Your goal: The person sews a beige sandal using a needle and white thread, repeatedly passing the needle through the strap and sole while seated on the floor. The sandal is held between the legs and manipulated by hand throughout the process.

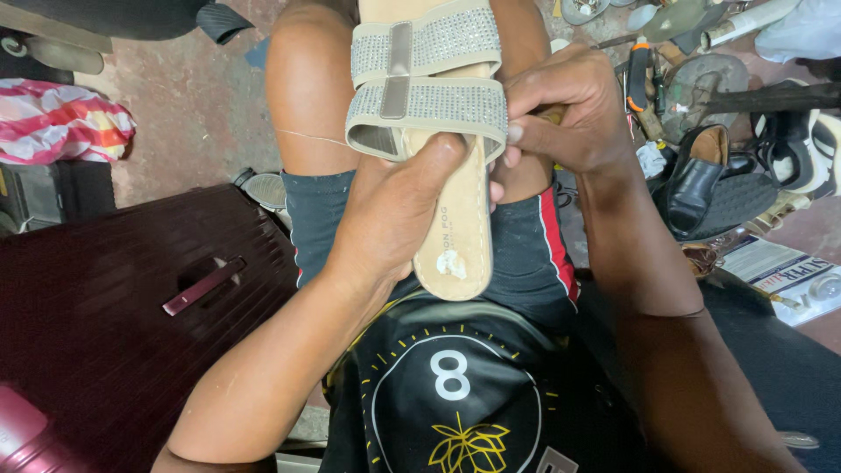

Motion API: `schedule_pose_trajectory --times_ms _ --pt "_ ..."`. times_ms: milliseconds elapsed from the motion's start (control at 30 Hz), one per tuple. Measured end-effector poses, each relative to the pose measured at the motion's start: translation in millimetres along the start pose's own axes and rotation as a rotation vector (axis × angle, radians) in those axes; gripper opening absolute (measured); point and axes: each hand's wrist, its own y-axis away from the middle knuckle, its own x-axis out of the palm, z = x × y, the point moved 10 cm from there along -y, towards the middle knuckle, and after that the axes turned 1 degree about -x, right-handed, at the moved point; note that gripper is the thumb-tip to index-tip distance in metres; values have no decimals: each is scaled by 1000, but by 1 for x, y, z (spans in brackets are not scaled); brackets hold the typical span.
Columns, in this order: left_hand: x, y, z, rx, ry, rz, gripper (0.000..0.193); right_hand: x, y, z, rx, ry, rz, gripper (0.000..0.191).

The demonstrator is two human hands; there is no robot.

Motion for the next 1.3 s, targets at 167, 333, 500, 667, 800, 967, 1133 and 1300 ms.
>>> schedule_pose_trajectory --times_ms 167,333,500,667,800,967,1133,1300 --pt "3 -2 0 18 23 33 30 -1 2 1 2 20 17 12" --pt "-4 -2 4 -4 26 -23 29 -1 4 1 33 37 17 12" --pt "-7 -2 2 -7 -34 -47 27 0 2 2 55 53 38 9" --pt "-5 -3 -1 17 -40 -22 27 1 0 3 72 78 49 11" --pt "-7 -3 -1 19 -53 -24 27 3 3 0 113 28 45 10" --pt "-9 -2 -2 22 -80 -48 26 6 5 -3 158 -44 40 8" --pt "-1 -2 -10 82 -106 1 27 7 5 -5 206 -117 3 4" --pt "3 -1 -13 97 -80 41 27 12 1 -3 213 -88 29 3"
